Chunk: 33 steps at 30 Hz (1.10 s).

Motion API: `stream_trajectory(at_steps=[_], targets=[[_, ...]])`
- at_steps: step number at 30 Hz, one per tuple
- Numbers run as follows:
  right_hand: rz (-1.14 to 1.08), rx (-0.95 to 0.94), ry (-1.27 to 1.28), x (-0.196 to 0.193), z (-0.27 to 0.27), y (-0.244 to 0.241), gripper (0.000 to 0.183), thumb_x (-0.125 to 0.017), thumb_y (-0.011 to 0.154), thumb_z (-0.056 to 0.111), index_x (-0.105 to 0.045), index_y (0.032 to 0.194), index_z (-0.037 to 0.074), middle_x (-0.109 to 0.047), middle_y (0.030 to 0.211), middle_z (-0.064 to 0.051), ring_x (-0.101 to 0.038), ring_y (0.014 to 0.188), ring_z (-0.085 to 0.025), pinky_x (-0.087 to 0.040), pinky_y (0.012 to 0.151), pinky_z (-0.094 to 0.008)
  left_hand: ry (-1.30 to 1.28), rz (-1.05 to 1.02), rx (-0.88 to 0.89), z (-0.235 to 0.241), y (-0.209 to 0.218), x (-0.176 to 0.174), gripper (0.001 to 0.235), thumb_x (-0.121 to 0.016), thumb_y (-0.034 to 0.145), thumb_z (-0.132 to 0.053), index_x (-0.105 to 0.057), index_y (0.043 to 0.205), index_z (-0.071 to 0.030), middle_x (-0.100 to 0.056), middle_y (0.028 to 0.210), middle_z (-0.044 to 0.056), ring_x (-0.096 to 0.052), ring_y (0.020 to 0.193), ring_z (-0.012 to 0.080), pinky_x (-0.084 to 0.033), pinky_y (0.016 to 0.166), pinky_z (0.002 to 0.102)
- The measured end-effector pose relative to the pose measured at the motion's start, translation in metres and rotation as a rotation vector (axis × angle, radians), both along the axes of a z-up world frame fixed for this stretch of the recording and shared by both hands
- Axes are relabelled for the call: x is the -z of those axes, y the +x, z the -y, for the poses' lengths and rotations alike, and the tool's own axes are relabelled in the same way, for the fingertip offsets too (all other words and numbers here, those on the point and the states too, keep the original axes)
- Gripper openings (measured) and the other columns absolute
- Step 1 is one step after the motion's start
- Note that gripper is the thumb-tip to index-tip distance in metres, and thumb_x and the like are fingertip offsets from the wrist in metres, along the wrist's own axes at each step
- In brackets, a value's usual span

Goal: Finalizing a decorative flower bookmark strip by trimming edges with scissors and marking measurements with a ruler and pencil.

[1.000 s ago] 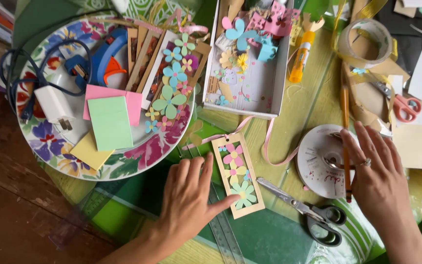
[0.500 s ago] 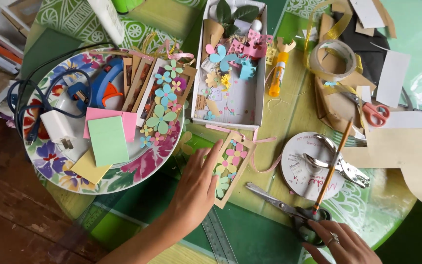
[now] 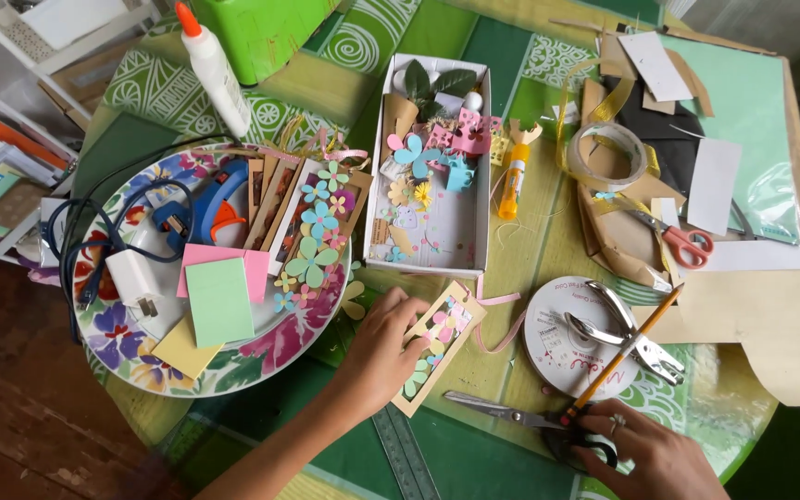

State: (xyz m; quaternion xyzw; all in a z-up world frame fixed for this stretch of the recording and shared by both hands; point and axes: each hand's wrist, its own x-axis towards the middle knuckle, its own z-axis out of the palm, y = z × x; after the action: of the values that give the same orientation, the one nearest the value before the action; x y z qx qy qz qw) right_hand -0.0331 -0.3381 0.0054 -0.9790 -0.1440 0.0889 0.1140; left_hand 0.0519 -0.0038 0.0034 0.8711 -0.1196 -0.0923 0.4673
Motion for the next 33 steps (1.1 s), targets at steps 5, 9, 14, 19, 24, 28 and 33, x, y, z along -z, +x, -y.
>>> stream_trajectory(at_steps=[5, 9, 14, 19, 24, 28, 33], targets=[[-0.618, 0.418, 0.526, -0.023, -0.007, 0.033, 0.025, -0.085, 0.064, 0.014, -0.082, 0.089, 0.011, -0.079, 0.062, -0.006, -0.067, 0.051, -0.015, -0.056, 0.050, -0.026, -0.195, 0.018, -0.091, -0.011, -0.002, -0.036, 0.023, -0.056, 0.090, -0.007, -0.050, 0.112, -0.005, -0.057, 0.078, 0.006, -0.048, 0.054, 0.0116, -0.037, 0.042, 0.023], [-0.695, 0.370, 1.305, -0.028, -0.032, 0.052, 0.024, -0.082, 0.064, 0.001, -0.069, 0.082, -0.010, -0.075, 0.074, -0.023, -0.061, 0.048, -0.020, -0.052, 0.033, -0.030, -0.657, 0.307, -0.220, -0.015, 0.011, -0.076, 0.047, -0.053, 0.095, -0.003, -0.036, 0.139, -0.004, -0.036, 0.064, -0.002, -0.039, 0.052, 0.0061, -0.048, 0.052, 0.014], [-0.580, 0.109, 1.436, -0.044, -0.112, 0.074, 0.075, -0.079, 0.063, 0.053, -0.061, 0.107, -0.006, -0.060, 0.074, -0.009, -0.057, 0.053, -0.017, -0.049, 0.056, -0.031, -0.693, 0.610, -0.273, 0.005, 0.041, -0.095, 0.027, -0.056, 0.094, -0.005, -0.056, 0.120, 0.000, -0.062, 0.109, 0.013, -0.060, 0.099, 0.0193, -0.054, 0.085, 0.023], [-0.524, -0.152, 1.293, -0.027, -0.134, 0.074, 0.066, -0.056, 0.085, 0.056, -0.053, 0.119, -0.001, -0.058, 0.091, -0.006, -0.060, 0.078, -0.017, -0.054, 0.075, -0.031, -0.630, 0.654, -0.236, 0.006, 0.029, -0.100, 0.051, -0.069, 0.085, -0.007, -0.047, 0.131, -0.001, -0.057, 0.127, 0.013, -0.053, 0.120, 0.0237, -0.046, 0.109, 0.034], [-0.541, -0.257, 1.292, -0.047, -0.147, 0.056, 0.064, -0.044, 0.090, 0.068, -0.047, 0.104, 0.006, -0.047, 0.095, -0.009, -0.047, 0.087, -0.018, -0.041, 0.084, -0.035, -0.628, 0.624, -0.171, 0.000, 0.011, -0.108, 0.056, -0.071, 0.085, -0.007, -0.045, 0.134, -0.006, -0.052, 0.134, 0.011, -0.052, 0.129, 0.0242, -0.046, 0.115, 0.036], [-0.479, -0.314, 1.338, -0.053, -0.149, 0.056, 0.059, -0.046, 0.093, 0.066, -0.041, 0.105, 0.008, -0.042, 0.098, -0.008, -0.042, 0.089, -0.018, -0.036, 0.079, -0.034, -0.684, 0.571, -0.105, 0.000, 0.008, -0.108, 0.063, -0.069, 0.086, -0.003, -0.037, 0.140, -0.004, -0.047, 0.139, 0.011, -0.044, 0.135, 0.0226, -0.039, 0.120, 0.034], [-0.396, -0.286, 1.059, -0.060, -0.143, 0.054, 0.074, -0.038, 0.088, 0.074, -0.051, 0.108, 0.004, -0.052, 0.106, -0.008, -0.049, 0.104, -0.020, -0.036, 0.096, -0.035, -0.646, 0.571, -0.108, -0.002, 0.008, -0.107, 0.066, -0.071, 0.086, -0.007, -0.034, 0.142, -0.005, -0.045, 0.142, 0.010, -0.042, 0.137, 0.0217, -0.039, 0.119, 0.033]])
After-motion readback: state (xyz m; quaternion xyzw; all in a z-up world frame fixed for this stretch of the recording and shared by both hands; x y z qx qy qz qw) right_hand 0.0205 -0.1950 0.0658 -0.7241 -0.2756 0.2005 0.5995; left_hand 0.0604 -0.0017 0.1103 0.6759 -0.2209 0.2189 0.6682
